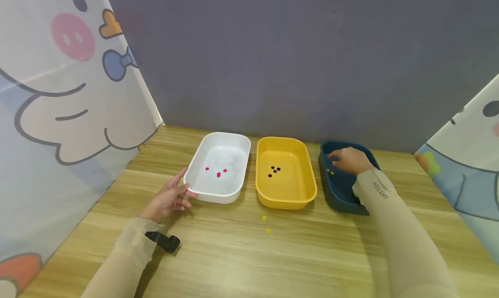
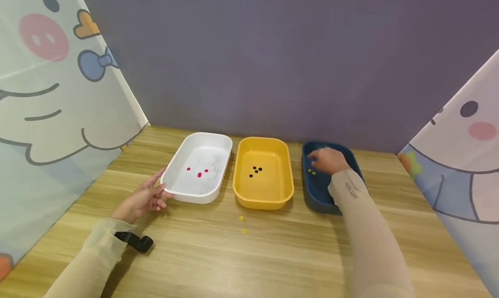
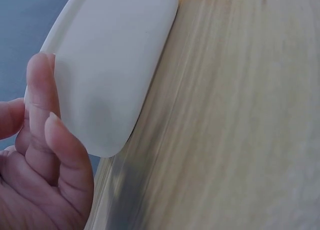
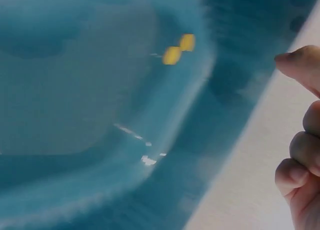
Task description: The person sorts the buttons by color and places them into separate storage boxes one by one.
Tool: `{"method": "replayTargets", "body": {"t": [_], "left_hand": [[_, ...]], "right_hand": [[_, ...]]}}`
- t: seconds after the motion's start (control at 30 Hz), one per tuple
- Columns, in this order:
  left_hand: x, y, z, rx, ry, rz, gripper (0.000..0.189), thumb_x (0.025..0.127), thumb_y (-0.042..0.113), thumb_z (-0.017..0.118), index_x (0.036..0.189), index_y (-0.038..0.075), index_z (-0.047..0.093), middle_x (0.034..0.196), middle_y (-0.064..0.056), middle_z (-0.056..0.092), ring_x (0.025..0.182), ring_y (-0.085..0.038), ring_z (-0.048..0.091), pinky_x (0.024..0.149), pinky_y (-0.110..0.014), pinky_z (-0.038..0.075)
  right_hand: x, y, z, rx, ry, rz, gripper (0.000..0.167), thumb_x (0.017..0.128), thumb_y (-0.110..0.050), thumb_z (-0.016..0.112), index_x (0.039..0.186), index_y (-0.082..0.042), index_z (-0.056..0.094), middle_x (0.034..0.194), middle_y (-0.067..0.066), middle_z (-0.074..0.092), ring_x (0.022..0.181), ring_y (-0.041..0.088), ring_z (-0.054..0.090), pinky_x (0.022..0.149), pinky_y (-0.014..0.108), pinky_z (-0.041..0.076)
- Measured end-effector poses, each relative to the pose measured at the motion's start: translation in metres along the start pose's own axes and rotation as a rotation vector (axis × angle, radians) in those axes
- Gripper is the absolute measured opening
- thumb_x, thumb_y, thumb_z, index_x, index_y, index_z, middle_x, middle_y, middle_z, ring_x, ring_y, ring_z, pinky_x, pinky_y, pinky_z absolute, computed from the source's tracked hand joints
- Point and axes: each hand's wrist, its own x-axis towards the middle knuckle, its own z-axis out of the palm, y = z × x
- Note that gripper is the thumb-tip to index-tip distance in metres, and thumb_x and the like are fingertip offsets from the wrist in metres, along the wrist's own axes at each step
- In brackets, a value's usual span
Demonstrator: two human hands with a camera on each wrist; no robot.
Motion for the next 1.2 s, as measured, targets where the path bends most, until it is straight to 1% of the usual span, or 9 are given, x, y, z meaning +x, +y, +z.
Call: {"method": "replayTargets", "body": {"t": [0.1, 0.27, 0.4, 0.63, 0.77, 0.87, 1.0, 1.07, 1.2], "left_hand": [[-0.002, -0.001, -0.002, -0.019, 0.005, 0.013, 0.063, 0.105, 0.012, 0.031, 0.154, 0.023, -0.007, 0.075, 0.004, 0.07, 0.053, -0.007, 0.062, 0.052, -0.021, 0.047], [-0.003, -0.002, -0.005, -0.058, 0.001, 0.027, 0.063, 0.105, 0.011, 0.031, 0.154, 0.024, -0.007, 0.076, 0.002, 0.071, 0.052, -0.007, 0.062, 0.053, -0.021, 0.048], [-0.003, -0.003, -0.006, -0.067, -0.008, 0.02, 0.064, 0.106, 0.012, 0.032, 0.154, 0.025, -0.007, 0.076, 0.002, 0.071, 0.053, -0.007, 0.062, 0.053, -0.022, 0.049], [-0.009, -0.003, -0.011, -0.049, 0.004, 0.021, 0.064, 0.106, 0.013, 0.033, 0.154, 0.025, -0.008, 0.076, 0.004, 0.07, 0.054, -0.007, 0.062, 0.054, -0.02, 0.047], [-0.011, -0.002, -0.013, -0.053, 0.0, 0.025, 0.064, 0.106, 0.013, 0.032, 0.154, 0.025, -0.009, 0.076, 0.004, 0.071, 0.053, -0.007, 0.063, 0.052, -0.02, 0.046], [-0.011, -0.002, -0.014, -0.066, -0.013, 0.03, 0.064, 0.106, 0.013, 0.032, 0.154, 0.024, -0.009, 0.076, 0.004, 0.071, 0.053, -0.007, 0.063, 0.052, -0.02, 0.047], [-0.011, -0.001, -0.015, -0.082, -0.033, 0.036, 0.064, 0.106, 0.014, 0.033, 0.154, 0.024, -0.009, 0.076, 0.003, 0.071, 0.053, -0.007, 0.064, 0.052, -0.02, 0.048], [-0.011, -0.001, -0.014, -0.08, -0.032, 0.037, 0.064, 0.105, 0.013, 0.032, 0.154, 0.023, -0.009, 0.076, 0.004, 0.071, 0.053, -0.006, 0.064, 0.051, -0.02, 0.048], [-0.011, -0.001, -0.013, -0.076, -0.029, 0.029, 0.065, 0.105, 0.012, 0.033, 0.154, 0.024, -0.009, 0.075, 0.004, 0.071, 0.053, -0.006, 0.063, 0.051, -0.019, 0.047]], "right_hand": [[-0.002, -0.009, -0.017, 0.06, 0.033, -0.001, 0.031, 0.092, -0.012, 0.06, 0.119, 0.003, 0.064, 0.048, 0.0, 0.048, 0.04, 0.009, 0.027, 0.049, 0.032, 0.038], [-0.008, -0.033, -0.043, 0.168, 0.089, -0.055, 0.03, 0.092, -0.015, 0.063, 0.117, 0.001, 0.067, 0.045, -0.004, 0.04, 0.039, 0.009, 0.026, 0.049, 0.032, 0.038], [-0.016, -0.056, -0.054, 0.436, 0.011, -0.046, 0.031, 0.091, -0.016, 0.066, 0.117, 0.001, 0.066, 0.045, -0.003, 0.035, 0.039, 0.009, 0.023, 0.043, 0.025, 0.029], [-0.031, -0.098, -0.061, 0.807, -0.04, -0.134, 0.034, 0.087, -0.013, 0.071, 0.116, 0.005, 0.065, 0.049, -0.003, 0.035, 0.043, 0.01, 0.027, 0.051, 0.027, 0.038], [-0.039, -0.121, -0.063, 0.974, 0.013, -0.253, 0.028, 0.084, -0.008, 0.074, 0.109, 0.004, 0.069, 0.051, -0.002, 0.035, 0.043, 0.012, 0.028, 0.049, 0.026, 0.036], [-0.041, -0.133, -0.06, 1.039, 0.064, -0.351, 0.018, 0.083, -0.009, 0.075, 0.1, -0.012, 0.074, 0.051, -0.002, 0.035, 0.042, 0.014, 0.029, 0.046, 0.026, 0.035], [-0.04, -0.143, -0.046, 1.083, 0.075, -0.438, 0.022, 0.083, -0.013, 0.076, 0.095, -0.031, 0.073, 0.051, -0.002, 0.034, 0.042, 0.015, 0.026, 0.043, 0.027, 0.03], [-0.039, -0.147, -0.037, 1.108, 0.053, -0.451, 0.018, 0.083, -0.016, 0.076, 0.096, -0.029, 0.072, 0.052, -0.002, 0.033, 0.043, 0.015, 0.026, 0.044, 0.026, 0.029], [-0.038, -0.155, -0.017, 1.149, -0.006, -0.444, 0.024, 0.083, -0.019, 0.077, 0.1, -0.002, 0.071, 0.052, -0.003, 0.033, 0.044, 0.013, 0.026, 0.046, 0.023, 0.03]]}}
